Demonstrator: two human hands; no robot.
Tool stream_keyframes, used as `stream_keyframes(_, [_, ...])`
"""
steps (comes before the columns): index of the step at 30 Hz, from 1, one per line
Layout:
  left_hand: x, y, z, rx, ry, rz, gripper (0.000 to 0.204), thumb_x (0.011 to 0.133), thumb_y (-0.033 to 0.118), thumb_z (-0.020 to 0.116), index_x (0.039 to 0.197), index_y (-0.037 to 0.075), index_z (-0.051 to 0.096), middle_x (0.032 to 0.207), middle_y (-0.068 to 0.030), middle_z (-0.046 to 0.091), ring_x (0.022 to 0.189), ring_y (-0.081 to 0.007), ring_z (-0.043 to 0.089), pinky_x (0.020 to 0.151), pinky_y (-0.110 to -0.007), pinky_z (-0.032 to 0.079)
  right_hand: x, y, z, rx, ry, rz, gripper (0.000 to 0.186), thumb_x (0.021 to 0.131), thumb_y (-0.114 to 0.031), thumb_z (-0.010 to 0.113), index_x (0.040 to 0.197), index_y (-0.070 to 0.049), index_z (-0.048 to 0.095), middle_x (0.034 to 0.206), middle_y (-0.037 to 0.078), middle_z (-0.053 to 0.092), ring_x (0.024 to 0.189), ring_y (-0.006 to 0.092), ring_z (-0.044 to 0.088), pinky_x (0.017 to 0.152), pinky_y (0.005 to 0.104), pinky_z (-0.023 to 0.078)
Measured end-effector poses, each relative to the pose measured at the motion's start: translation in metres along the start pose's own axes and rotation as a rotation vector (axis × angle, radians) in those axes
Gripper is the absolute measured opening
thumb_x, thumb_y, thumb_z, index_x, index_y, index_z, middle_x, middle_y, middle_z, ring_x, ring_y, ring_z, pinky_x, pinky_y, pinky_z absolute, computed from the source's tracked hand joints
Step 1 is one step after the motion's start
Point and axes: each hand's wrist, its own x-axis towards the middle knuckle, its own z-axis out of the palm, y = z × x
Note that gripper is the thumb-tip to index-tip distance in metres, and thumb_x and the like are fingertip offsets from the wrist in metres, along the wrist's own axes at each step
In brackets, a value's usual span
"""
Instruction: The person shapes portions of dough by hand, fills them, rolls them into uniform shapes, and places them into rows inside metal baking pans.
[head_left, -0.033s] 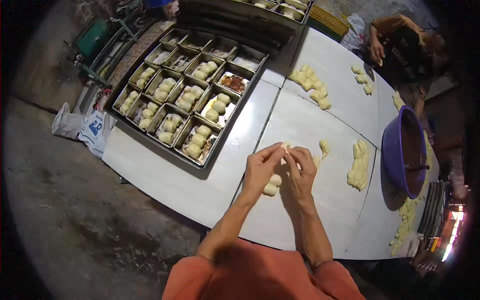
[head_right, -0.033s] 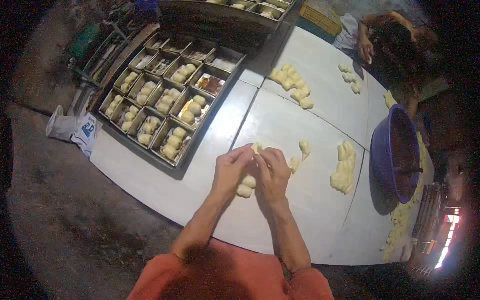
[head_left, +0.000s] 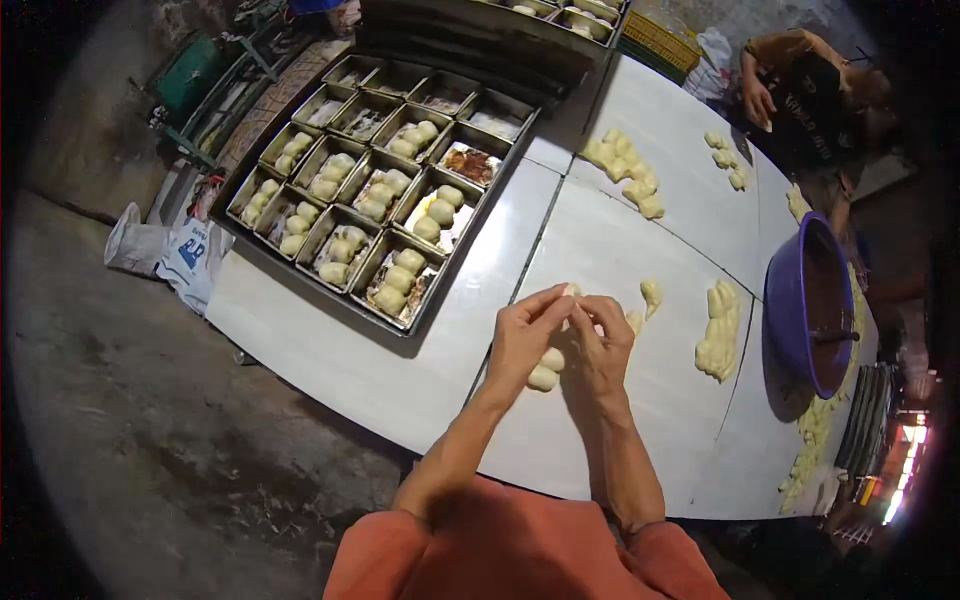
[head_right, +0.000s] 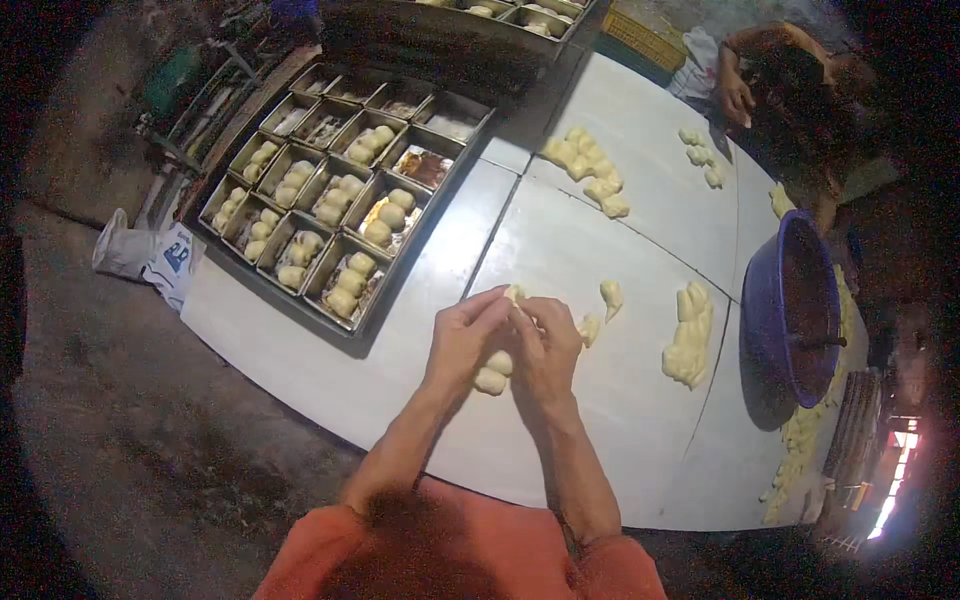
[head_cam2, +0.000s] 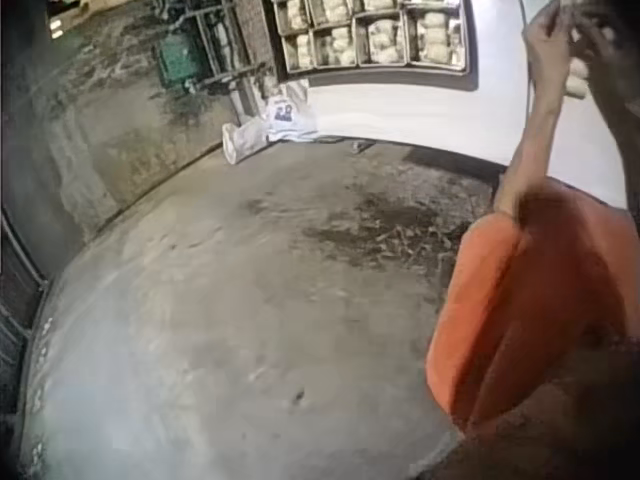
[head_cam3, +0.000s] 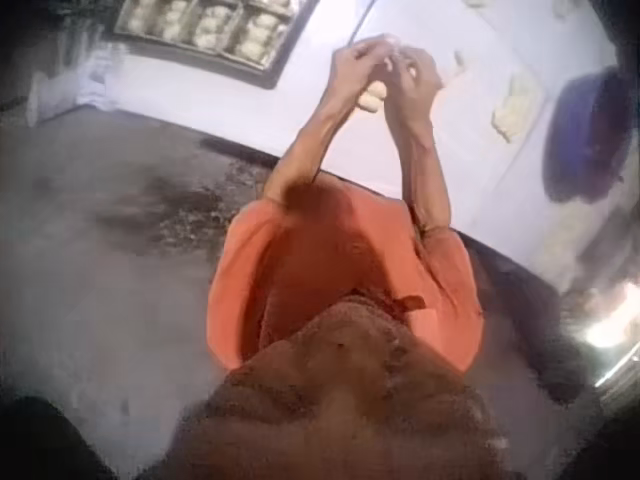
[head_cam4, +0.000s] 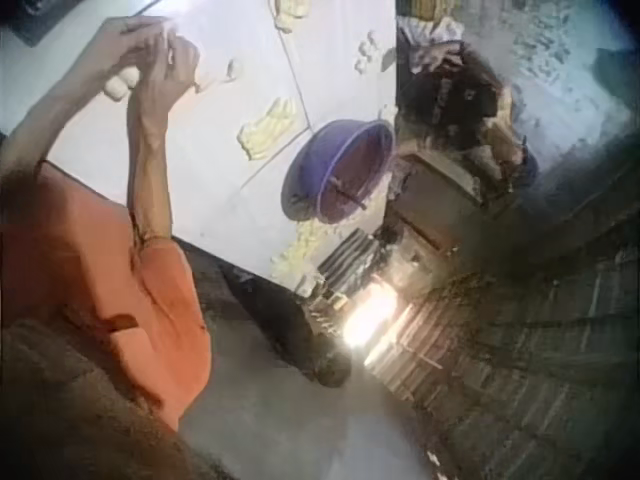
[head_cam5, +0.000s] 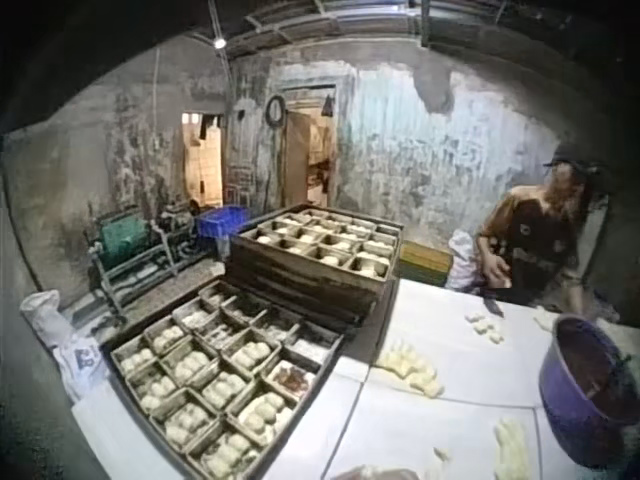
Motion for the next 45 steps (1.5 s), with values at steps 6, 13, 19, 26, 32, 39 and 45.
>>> stream_keyframes(6, [0.014,0.015,-0.027,-0.05,-0.11,-0.203,0.035,0.095,0.025,0.072,0.116,-0.003,0.069,0.096,-0.0058,0.07,0.084,-0.0112,0.065,0.073,-0.024,0.054,-0.006,-0.036,0.015,0.684,-0.075,0.435,0.017,0.094,-0.006,0.067,0.107,0.004,0.067,0.101,0.01,0.065,0.084,0.0173,0.066,0.07,0.029,0.055])
stream_keyframes(13, [0.005,0.028,-0.03,0.063,-0.2,-0.091,0.031,0.094,0.019,0.074,0.117,-0.002,0.07,0.101,-0.0052,0.07,0.081,-0.0088,0.065,0.067,-0.022,0.053,-0.009,-0.014,0.012,0.266,-0.163,0.042,0.024,0.093,-0.006,0.067,0.116,-0.001,0.066,0.117,0.01,0.056,0.105,0.0172,0.059,0.083,0.0298,0.053])
stream_keyframes(19, [0.007,0.026,-0.031,-0.044,-0.252,-0.183,0.025,0.097,0.013,0.069,0.118,0.001,0.069,0.108,-0.0049,0.071,0.09,-0.0089,0.067,0.07,-0.023,0.059,-0.006,-0.001,0.022,0.197,0.004,-0.221,0.012,0.098,-0.009,0.063,0.109,-0.005,0.062,0.119,0.008,0.051,0.107,0.0157,0.053,0.083,0.0285,0.051])
stream_keyframes(26, [-0.007,0.007,-0.024,-0.005,-0.31,-0.141,0.025,0.101,0.009,0.057,0.122,0.0,0.066,0.109,-0.0082,0.069,0.092,-0.0119,0.067,0.074,-0.025,0.058,-0.002,0.004,0.022,-0.045,0.263,-0.398,0.018,0.095,-0.011,0.071,0.088,-0.002,0.058,0.076,0.001,0.053,0.068,0.0122,0.05,0.064,0.0288,0.044])
stream_keyframes(32, [-0.008,0.008,-0.022,0.202,-0.219,-0.132,0.026,0.098,0.017,0.068,0.115,-0.002,0.07,0.086,-0.0038,0.069,0.074,-0.0088,0.066,0.063,-0.023,0.054,-0.014,0.001,0.005,-0.063,0.106,-0.148,0.01,0.094,-0.007,0.068,0.098,0.001,0.062,0.091,0.007,0.062,0.074,0.0152,0.057,0.066,0.0292,0.048])
stream_keyframes(39, [-0.021,0.01,-0.019,0.586,-0.109,0.063,0.053,0.104,0.041,0.05,0.134,-0.002,0.058,0.096,-0.0169,0.074,0.086,-0.0305,0.072,0.081,-0.039,0.055,-0.025,-0.016,-0.021,-0.217,-0.137,-0.327,0.02,0.092,-0.004,0.067,0.111,0.001,0.066,0.104,0.016,0.067,0.087,0.0233,0.066,0.079,0.0345,0.055])
stream_keyframes(45, [-0.062,0.024,-0.027,1.043,-0.096,0.082,0.072,0.092,0.039,0.07,0.147,0.001,0.044,0.125,-0.0213,0.063,0.091,-0.0371,0.07,0.085,-0.045,0.054,-0.02,-0.013,-0.029,-0.341,-0.276,0.047,0.022,0.097,-0.014,0.06,0.102,0.006,0.067,0.094,0.018,0.07,0.08,0.0313,0.067,0.074,0.0351,0.053])
